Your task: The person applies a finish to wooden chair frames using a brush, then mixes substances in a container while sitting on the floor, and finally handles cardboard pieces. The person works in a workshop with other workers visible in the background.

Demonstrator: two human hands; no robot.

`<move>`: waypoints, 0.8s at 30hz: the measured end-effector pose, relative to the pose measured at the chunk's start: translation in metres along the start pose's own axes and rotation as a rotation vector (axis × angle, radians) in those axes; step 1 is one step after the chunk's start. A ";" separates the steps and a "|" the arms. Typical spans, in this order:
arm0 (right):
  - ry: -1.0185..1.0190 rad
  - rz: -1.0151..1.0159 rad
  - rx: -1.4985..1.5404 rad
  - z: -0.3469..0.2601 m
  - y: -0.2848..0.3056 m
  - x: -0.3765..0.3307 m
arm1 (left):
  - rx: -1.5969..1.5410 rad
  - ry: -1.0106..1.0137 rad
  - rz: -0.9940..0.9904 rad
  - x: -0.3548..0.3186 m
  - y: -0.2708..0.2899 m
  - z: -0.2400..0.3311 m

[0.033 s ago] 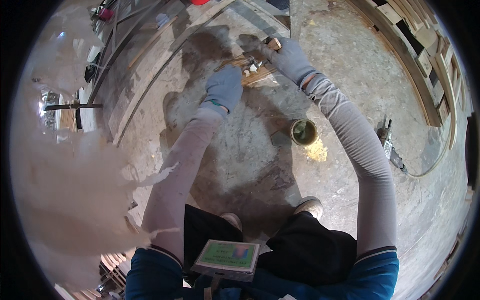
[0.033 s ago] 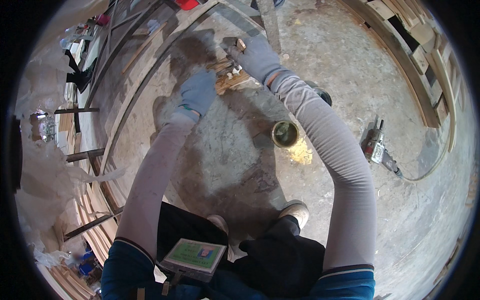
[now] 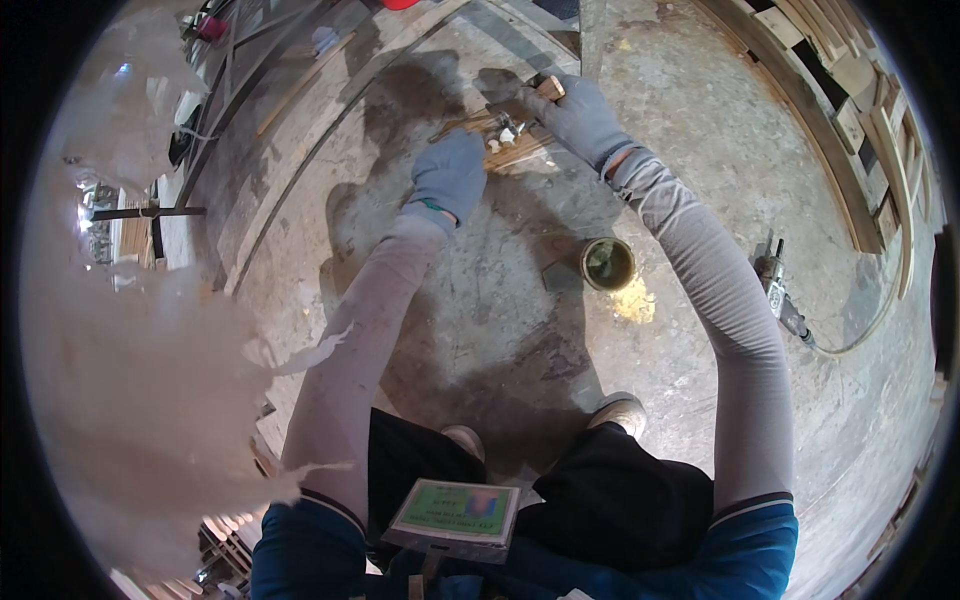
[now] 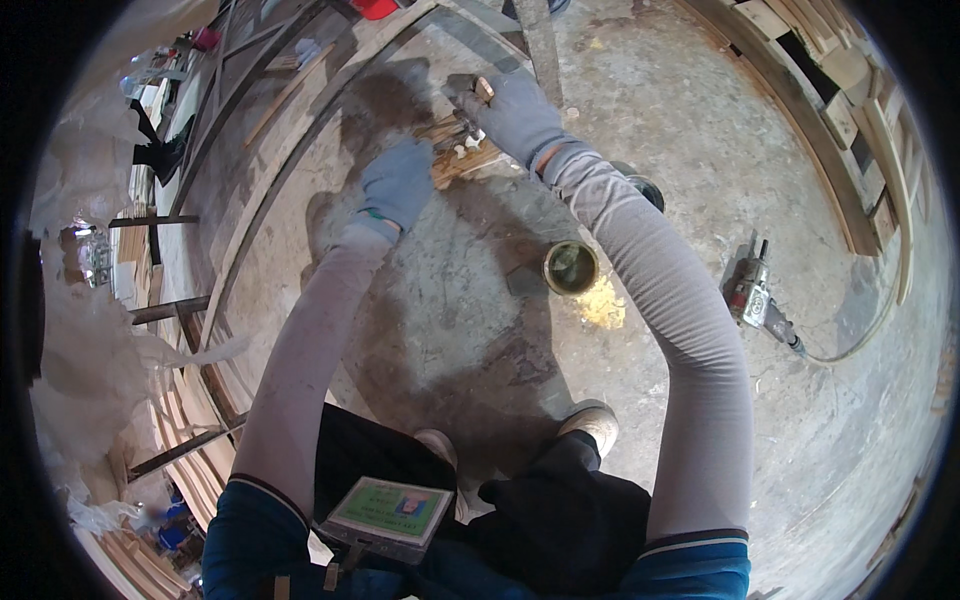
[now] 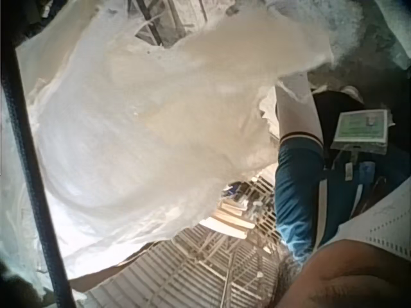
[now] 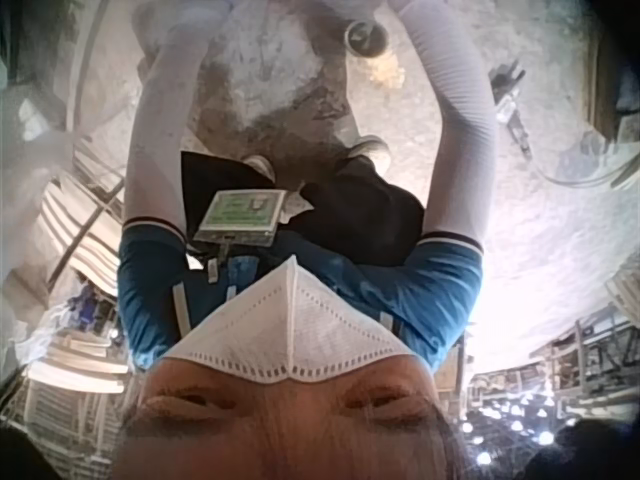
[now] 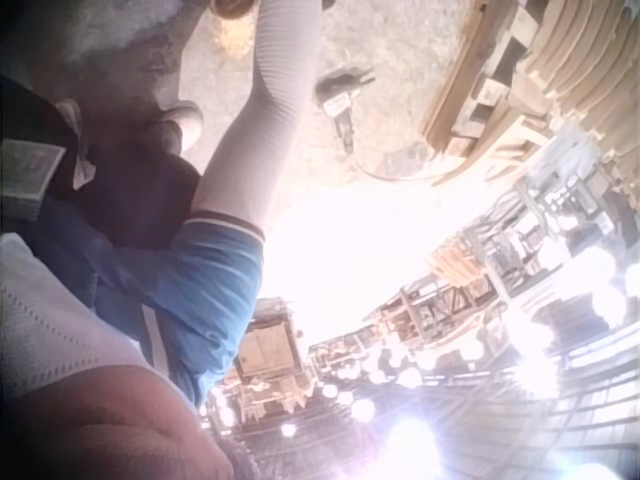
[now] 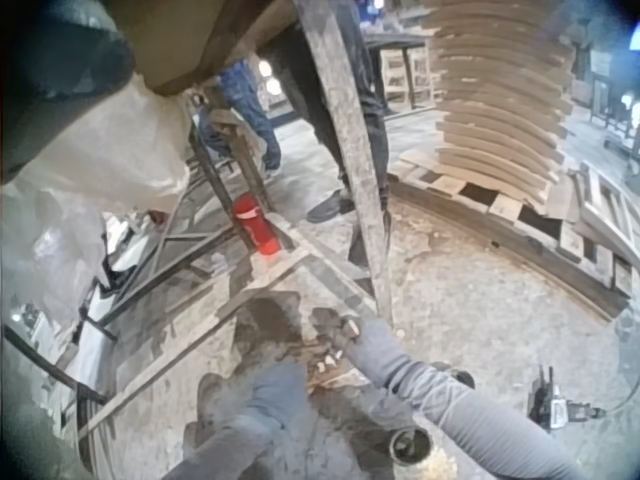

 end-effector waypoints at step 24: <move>-0.281 0.200 0.293 0.020 -0.007 -0.023 | 0.029 0.120 -0.054 -0.007 0.001 -0.006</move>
Point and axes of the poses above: each hand's wrist, its own x-axis towards the middle knuckle, its own y-axis out of the back of the hand, z = x × y, the point moved 2 cm from there along x, towards the middle knuckle, and after that the axes turned 6 degrees about y, right-handed, at the moved point
